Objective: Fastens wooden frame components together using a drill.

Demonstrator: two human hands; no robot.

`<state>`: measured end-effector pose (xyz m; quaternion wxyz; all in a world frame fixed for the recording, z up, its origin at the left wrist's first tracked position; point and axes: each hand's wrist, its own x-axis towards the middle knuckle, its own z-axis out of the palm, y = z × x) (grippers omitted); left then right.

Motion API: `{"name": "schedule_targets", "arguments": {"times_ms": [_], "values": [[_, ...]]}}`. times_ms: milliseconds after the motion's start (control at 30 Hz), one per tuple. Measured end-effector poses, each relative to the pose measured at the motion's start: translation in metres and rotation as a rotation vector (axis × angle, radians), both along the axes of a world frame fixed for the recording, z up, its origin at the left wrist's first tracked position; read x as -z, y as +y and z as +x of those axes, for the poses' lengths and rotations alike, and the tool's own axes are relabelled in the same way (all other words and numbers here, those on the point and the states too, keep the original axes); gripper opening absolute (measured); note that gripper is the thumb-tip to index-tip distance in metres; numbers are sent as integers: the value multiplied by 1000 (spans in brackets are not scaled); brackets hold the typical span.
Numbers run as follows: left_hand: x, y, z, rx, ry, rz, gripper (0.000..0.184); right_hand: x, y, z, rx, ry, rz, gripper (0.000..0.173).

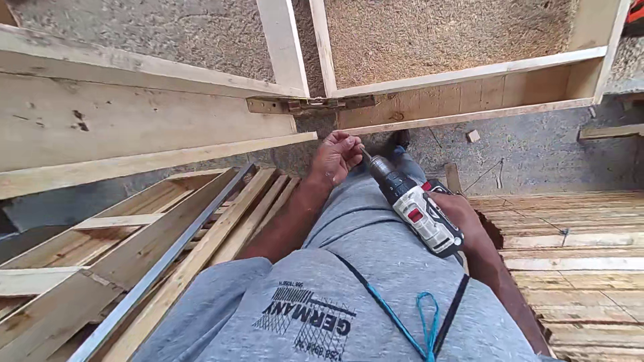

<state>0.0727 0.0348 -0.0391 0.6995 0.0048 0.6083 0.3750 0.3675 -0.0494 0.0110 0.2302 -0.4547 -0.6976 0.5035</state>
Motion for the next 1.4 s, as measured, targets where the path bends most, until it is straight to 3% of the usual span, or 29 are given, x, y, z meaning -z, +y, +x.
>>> {"name": "schedule_targets", "arguments": {"times_ms": [167, 400, 767, 1100, 1200, 1400], "values": [[-8, -11, -15, -99, -188, 19, 14, -3, -13, -31, -35, -83, 53, 38], [-14, -19, -31, -61, -208, 9, 14, -1, -38, -54, 43, -81, 77, 40], [-16, -8, -18, -45, -202, 5, 11, -3, -48, -55, 121, -134, 111, 39], [-10, 27, -2, 162, 63, -63, 18, 24, -27, -50, 64, -412, 233, 48], [-4, 32, -1, 322, 159, -74, 23, 29, -20, -49, 32, -465, 248, 49], [35, 78, 9, 641, 576, 16, 20, 52, 4, -62, -6, -629, 229, 41]]}}
